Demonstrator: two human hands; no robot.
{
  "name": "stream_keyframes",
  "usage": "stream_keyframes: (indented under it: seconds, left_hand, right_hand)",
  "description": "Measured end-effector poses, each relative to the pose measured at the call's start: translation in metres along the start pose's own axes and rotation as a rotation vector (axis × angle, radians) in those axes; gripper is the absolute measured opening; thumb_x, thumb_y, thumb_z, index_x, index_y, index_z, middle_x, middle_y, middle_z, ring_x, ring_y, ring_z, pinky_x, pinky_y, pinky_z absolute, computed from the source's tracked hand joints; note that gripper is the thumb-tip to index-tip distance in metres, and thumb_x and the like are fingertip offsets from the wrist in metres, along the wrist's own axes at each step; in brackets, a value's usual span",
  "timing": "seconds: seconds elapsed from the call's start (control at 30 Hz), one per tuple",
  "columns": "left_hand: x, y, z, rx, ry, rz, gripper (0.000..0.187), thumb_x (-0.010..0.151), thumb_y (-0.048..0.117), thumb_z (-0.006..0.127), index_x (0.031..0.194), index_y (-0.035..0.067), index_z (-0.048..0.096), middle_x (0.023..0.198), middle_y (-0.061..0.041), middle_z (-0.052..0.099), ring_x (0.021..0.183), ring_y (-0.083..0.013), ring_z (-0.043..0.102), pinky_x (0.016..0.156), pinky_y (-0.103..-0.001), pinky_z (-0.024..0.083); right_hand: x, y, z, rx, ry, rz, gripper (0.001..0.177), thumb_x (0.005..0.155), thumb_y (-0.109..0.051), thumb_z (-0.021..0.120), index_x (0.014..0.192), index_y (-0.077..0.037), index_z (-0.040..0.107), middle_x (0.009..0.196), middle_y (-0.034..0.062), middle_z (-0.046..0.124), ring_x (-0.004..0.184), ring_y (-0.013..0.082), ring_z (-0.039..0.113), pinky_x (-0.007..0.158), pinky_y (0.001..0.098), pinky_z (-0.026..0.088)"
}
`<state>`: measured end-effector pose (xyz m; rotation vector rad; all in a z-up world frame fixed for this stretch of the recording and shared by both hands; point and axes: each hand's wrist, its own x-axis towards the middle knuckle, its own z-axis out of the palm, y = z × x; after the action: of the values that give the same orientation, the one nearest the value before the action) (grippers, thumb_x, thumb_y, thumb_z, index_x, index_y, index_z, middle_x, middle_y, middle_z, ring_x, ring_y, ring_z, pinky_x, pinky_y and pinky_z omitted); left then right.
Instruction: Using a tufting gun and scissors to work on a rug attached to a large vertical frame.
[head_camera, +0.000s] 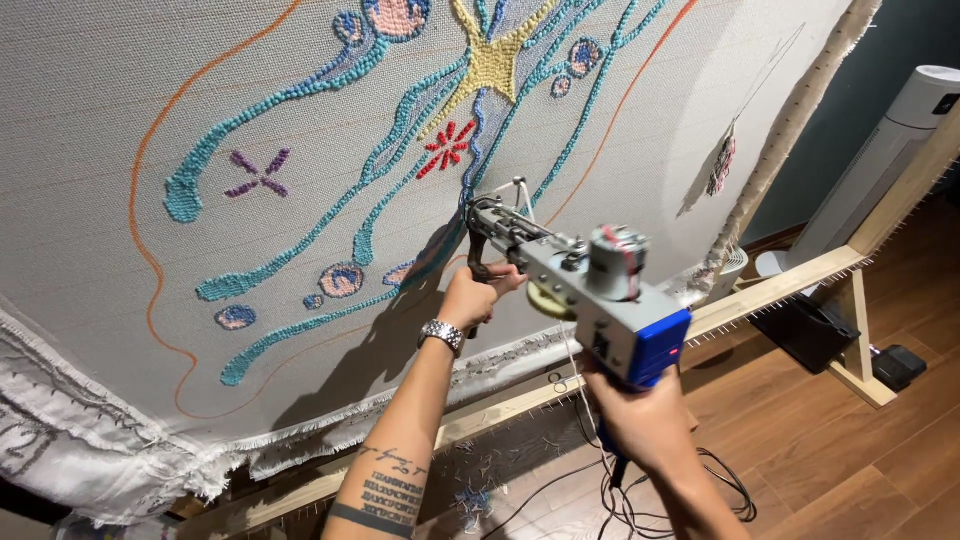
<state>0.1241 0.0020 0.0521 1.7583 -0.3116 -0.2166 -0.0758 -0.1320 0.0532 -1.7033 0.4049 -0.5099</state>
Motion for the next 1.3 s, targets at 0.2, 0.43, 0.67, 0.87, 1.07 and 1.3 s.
stream_keyframes:
  seconds: [0.2, 0.43, 0.67, 0.87, 1.07, 1.3]
  left_hand:
    - [0.015, -0.001, -0.041, 0.373, 0.147, 0.018, 0.039, 0.066, 0.045, 0.071, 0.065, 0.007, 0.063, 0.051, -0.002, 0.056, 0.037, -0.0111, 0.043, 0.037, -0.024, 0.035]
    - [0.009, 0.036, -0.072, 0.936, 0.263, 0.102, 0.05, 0.072, 0.056, 0.066, 0.059, 0.008, 0.062, 0.053, -0.007, 0.06, 0.044, -0.0217, 0.055, 0.045, -0.032, 0.044]
    - [0.031, 0.03, -0.077, 0.995, 0.296, 0.115, 0.053, 0.07, 0.054, 0.07, 0.082, 0.003, 0.066, 0.07, -0.013, 0.066, 0.054, -0.0266, 0.063, 0.05, -0.035, 0.05]
    - [0.032, 0.036, -0.079, 0.999, 0.27, 0.112, 0.05, 0.071, 0.05, 0.071, 0.077, 0.001, 0.066, 0.063, -0.011, 0.065, 0.047, -0.0233, 0.06, 0.046, -0.032, 0.048]
    - [0.037, 0.033, -0.081, 0.962, 0.311, 0.166, 0.047, 0.072, 0.049, 0.071, 0.073, 0.003, 0.067, 0.061, -0.011, 0.065, 0.045, -0.0243, 0.059, 0.044, -0.033, 0.048]
    - [0.047, 0.026, -0.087, 0.928, 0.291, 0.217, 0.052, 0.073, 0.053, 0.069, 0.062, 0.003, 0.064, 0.054, -0.012, 0.061, 0.041, -0.027, 0.056, 0.045, -0.036, 0.046]
  right_hand:
    - [-0.005, 0.002, 0.031, -0.073, -0.123, 0.022, 0.034, 0.072, -0.006, 0.063, 0.105, -0.001, 0.058, 0.089, 0.0121, 0.068, 0.074, 0.0203, 0.066, 0.063, 0.028, 0.055]
    - [-0.012, -0.015, 0.067, 0.697, -0.066, 0.219, 0.008, 0.08, 0.003, 0.055, 0.086, 0.007, 0.052, 0.052, 0.0112, 0.043, 0.042, 0.0181, 0.041, 0.042, 0.0316, 0.039]
    - [-0.008, -0.029, 0.078, 0.73, -0.094, 0.283, 0.029, 0.081, 0.001, 0.05, 0.106, 0.008, 0.061, 0.049, 0.0073, 0.038, 0.041, 0.015, 0.037, 0.041, 0.0288, 0.034]
    - [-0.003, -0.028, 0.084, 0.717, -0.085, 0.266, 0.025, 0.081, 0.002, 0.051, 0.103, 0.008, 0.06, 0.049, 0.0074, 0.038, 0.039, 0.0155, 0.038, 0.04, 0.0293, 0.035]
    - [0.001, -0.023, 0.091, 0.7, -0.047, 0.246, 0.023, 0.082, 0.004, 0.05, 0.102, 0.01, 0.06, 0.052, 0.0108, 0.041, 0.041, 0.0168, 0.037, 0.042, 0.0306, 0.035]
    - [0.008, -0.013, 0.097, 0.655, -0.038, 0.164, 0.02, 0.08, 0.005, 0.052, 0.098, 0.012, 0.06, 0.049, 0.0113, 0.043, 0.039, 0.0177, 0.039, 0.039, 0.03, 0.036]
